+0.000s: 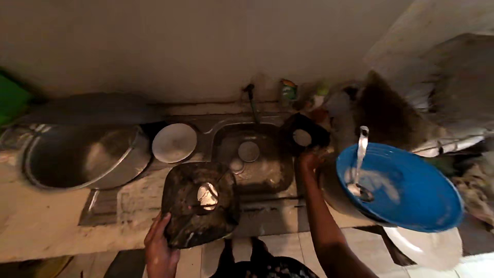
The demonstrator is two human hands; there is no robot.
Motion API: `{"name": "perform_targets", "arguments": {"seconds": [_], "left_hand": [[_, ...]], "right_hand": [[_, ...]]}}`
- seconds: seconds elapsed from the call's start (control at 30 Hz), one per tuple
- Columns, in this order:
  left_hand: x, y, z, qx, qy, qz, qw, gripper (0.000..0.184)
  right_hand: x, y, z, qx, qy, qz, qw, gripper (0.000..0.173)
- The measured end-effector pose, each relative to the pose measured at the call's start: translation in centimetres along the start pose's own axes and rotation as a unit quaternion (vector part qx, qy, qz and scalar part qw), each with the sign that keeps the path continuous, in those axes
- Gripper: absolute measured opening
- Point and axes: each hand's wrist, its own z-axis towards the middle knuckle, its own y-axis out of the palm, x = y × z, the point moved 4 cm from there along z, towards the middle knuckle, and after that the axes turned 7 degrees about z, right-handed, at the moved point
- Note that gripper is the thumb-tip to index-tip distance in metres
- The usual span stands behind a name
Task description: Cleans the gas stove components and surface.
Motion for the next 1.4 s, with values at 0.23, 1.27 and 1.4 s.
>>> {"name": "perform_targets", "arguments": {"seconds": [0.23, 1.27, 1.4], "left_hand": [[-5.2, 9.2, 1.1, -0.056, -0.117, -0.061, 0.990, 0.034], [-7.9, 39.9, 1.0, -0.462, 0.014, 0.309, 0.831, 0.052], [-2.7, 26.0, 3.2, -0.386, 0.010, 0.216, 0.897, 0.037]], "right_hand": [[0.6, -2.8, -15.1, -0.306, 0.013, 0.288, 0.908, 0.047], [5.9, -4.1, -15.3, -0.363, 0.001, 0.453, 0.814, 0.058], [0.3, -0.8, -14.6, -0.417, -0.069, 0.373, 0.826, 0.050]]}}
